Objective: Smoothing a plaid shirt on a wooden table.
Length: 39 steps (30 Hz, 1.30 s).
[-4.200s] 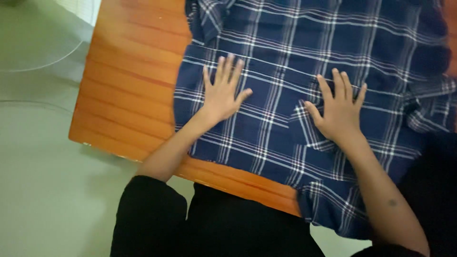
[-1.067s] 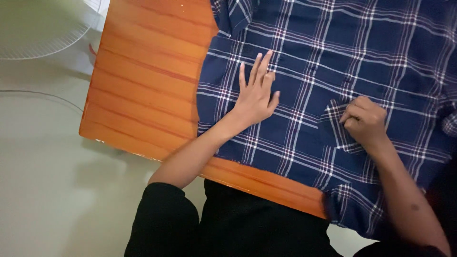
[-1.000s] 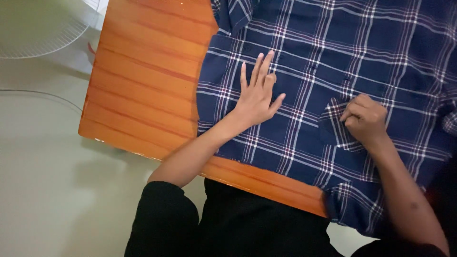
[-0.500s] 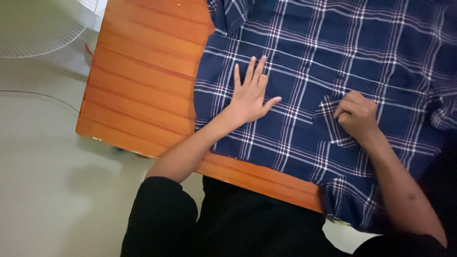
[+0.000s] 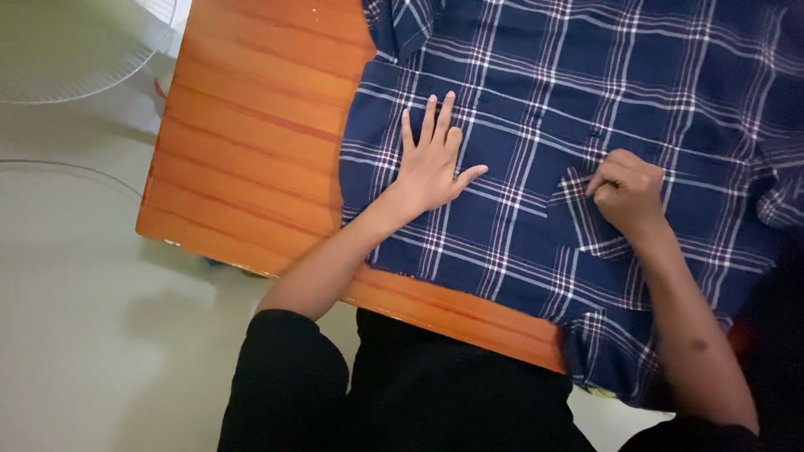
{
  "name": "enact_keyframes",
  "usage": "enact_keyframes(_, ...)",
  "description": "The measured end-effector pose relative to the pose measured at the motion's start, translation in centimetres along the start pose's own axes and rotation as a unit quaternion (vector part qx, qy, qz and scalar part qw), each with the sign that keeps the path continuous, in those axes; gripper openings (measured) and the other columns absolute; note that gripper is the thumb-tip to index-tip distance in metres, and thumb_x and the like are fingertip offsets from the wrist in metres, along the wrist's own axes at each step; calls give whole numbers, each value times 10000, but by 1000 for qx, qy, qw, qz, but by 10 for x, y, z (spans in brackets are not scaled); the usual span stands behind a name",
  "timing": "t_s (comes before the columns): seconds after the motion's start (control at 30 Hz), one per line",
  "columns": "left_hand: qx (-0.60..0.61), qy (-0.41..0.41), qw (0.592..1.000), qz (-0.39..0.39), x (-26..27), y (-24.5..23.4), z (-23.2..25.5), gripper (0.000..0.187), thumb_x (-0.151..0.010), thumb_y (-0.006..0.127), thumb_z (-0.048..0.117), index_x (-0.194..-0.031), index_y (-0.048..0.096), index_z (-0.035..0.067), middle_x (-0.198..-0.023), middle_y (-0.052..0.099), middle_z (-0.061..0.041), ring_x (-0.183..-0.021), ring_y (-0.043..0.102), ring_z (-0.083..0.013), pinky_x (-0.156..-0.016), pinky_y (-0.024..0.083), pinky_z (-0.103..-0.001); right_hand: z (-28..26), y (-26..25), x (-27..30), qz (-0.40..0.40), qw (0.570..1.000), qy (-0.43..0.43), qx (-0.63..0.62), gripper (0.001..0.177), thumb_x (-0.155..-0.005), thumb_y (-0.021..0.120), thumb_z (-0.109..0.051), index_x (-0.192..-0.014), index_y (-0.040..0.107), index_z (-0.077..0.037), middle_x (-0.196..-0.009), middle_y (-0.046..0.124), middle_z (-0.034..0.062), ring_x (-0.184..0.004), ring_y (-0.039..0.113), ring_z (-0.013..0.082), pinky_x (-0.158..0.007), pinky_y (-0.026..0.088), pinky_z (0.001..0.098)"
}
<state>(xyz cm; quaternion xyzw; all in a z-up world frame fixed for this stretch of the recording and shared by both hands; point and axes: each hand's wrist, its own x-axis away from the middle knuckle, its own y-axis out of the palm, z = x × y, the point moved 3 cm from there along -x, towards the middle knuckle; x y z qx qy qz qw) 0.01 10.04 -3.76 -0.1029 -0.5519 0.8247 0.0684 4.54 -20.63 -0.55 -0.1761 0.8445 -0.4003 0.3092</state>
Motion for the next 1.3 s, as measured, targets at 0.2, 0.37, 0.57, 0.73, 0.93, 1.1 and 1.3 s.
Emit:
enact_keyframes(0.2,-11,0,1000,24,1,-3,3,633,-1009,447,607,-1129,540,-7,-1611,67,-340,-1478,-46,-560,-1065,-8,-865,0,-1,-2,26,999,-11,-19,280,-731,601,226,-566,570,2,-633,512,74,-508,328,148,-455,284,282)
enact_keyframes(0.37,-18,-1,1000,-12,-2,-8,5,608,-1004,476,581,-1117,556,-11,-1594,79,-373,-1457,-67,-579,-1048,-15,-870,5,-1,1,2,1000,8,-14,300,-785,600,211,-600,578,-24,-646,518,67,-525,349,149,-464,291,286)
enact_keyframes(0.57,-83,25,992,96,6,10,12,615,-1023,443,598,-1232,525,26,-1613,261,-268,-1507,226,-462,-1131,76,-784,17,4,6,41,995,-30,-81,400,-809,568,178,-559,623,-129,-583,502,32,-566,517,290,-600,466,317)
enact_keyframes(0.73,-110,69,992,3,23,7,50,742,-1025,429,620,-1588,313,152,-1690,177,-149,-1560,160,-401,-1166,51,-750,13,3,5,29,996,-20,-79,413,-840,541,187,-576,621,-119,-580,487,46,-567,508,298,-597,461,327)
enact_keyframes(0.93,-88,40,995,-37,16,4,28,807,-993,425,714,-1640,237,269,-1699,164,-143,-1550,147,-441,-1134,81,-785,23,6,9,24,997,-28,-73,403,-852,564,158,-602,630,-151,-640,505,58,-659,572,325,-635,484,377)
enact_keyframes(1.1,-107,-81,990,-35,7,-22,1,836,-1008,400,706,-1642,246,183,-1691,105,-226,-1531,68,-519,-1110,6,-810,26,8,12,33,998,-29,-42,416,-870,600,139,-606,661,-177,-631,542,25,-647,584,277,-672,495,326)
enact_keyframes(1.3,-94,30,994,-48,26,2,48,875,-978,411,726,-1634,259,168,-1688,151,-208,-1549,76,-466,-1137,8,-776,-38,-16,-12,80,989,-93,-77,232,-967,596,58,-1174,673,-11,-1288,599,190,-1252,557,456,-1073,413,538)
